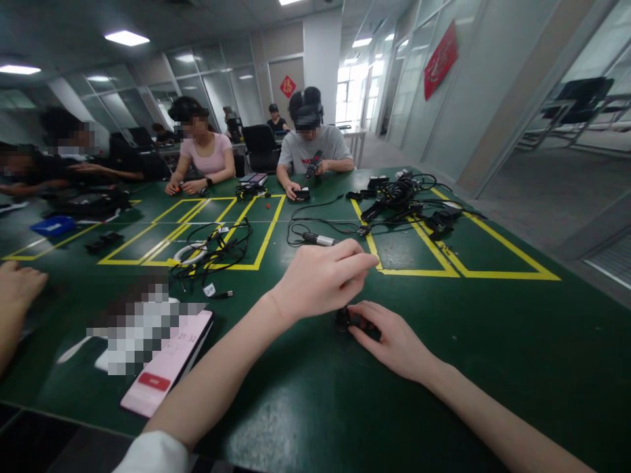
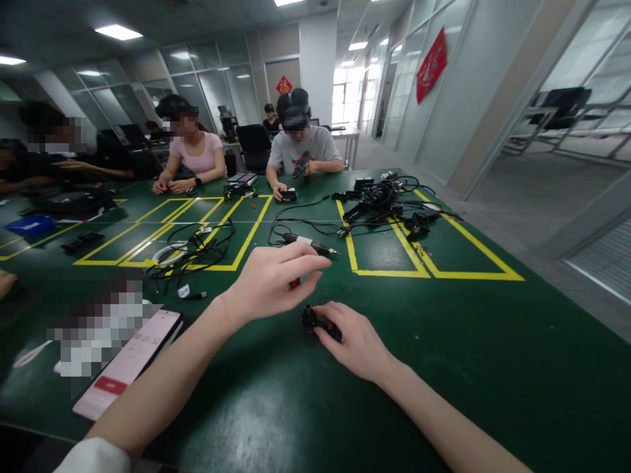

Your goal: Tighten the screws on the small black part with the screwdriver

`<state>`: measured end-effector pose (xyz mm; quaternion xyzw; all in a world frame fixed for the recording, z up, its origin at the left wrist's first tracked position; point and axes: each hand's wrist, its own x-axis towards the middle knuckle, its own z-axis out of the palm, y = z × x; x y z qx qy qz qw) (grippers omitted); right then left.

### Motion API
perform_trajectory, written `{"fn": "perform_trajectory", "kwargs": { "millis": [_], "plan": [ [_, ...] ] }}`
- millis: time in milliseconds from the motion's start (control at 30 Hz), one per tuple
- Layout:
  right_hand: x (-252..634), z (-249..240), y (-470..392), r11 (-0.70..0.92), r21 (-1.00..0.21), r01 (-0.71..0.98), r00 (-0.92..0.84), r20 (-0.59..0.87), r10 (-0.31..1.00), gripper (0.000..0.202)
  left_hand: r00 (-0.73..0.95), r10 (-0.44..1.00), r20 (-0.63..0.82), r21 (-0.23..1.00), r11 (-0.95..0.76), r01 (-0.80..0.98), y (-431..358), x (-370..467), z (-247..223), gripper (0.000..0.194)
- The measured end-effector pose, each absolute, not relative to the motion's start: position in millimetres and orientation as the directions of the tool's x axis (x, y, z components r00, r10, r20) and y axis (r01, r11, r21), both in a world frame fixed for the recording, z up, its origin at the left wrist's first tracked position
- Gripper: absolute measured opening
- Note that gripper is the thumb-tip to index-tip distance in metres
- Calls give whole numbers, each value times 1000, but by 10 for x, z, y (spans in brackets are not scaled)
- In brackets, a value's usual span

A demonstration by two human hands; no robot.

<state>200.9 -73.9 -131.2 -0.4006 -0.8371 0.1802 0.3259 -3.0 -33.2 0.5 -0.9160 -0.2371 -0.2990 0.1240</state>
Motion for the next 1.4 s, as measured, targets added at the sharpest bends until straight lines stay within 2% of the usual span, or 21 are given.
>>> {"fn": "perform_trajectory", "kwargs": {
  "millis": [67,233,367,567,767,967,1167,1400],
  "plan": [
    [2011,-1316,-741,619,-565,546,-469,406,785,24,724,351,593,-76,-871,485,-345,-38,40,26],
    [1997,-1285,-748,623,-561,545,-471,410,781,26,712,398,578,-55,-852,521,-351,-72,71,42],
    [1985,-1261,-752,633,-563,532,-472,423,773,31,698,435,569,-41,-833,552,-345,-91,64,40],
    [1978,-1245,-754,629,-564,535,-485,404,775,28,722,375,582,-34,-875,482,-341,-106,92,46],
    [1978,-1235,-756,626,-565,537,-488,396,778,29,705,442,555,-30,-836,547,-336,-121,88,41],
    [1982,-1233,-756,623,-584,520,-488,395,778,27,729,375,573,-53,-871,489,-354,-112,123,46],
    [1989,-1242,-749,615,-578,537,-490,380,785,27,720,420,552,-31,-853,521,-366,-106,102,41],
    [1986,-1229,-757,617,-574,538,-489,383,783,26,733,387,560,-11,-881,474,-361,-100,112,41]
  ]
}}
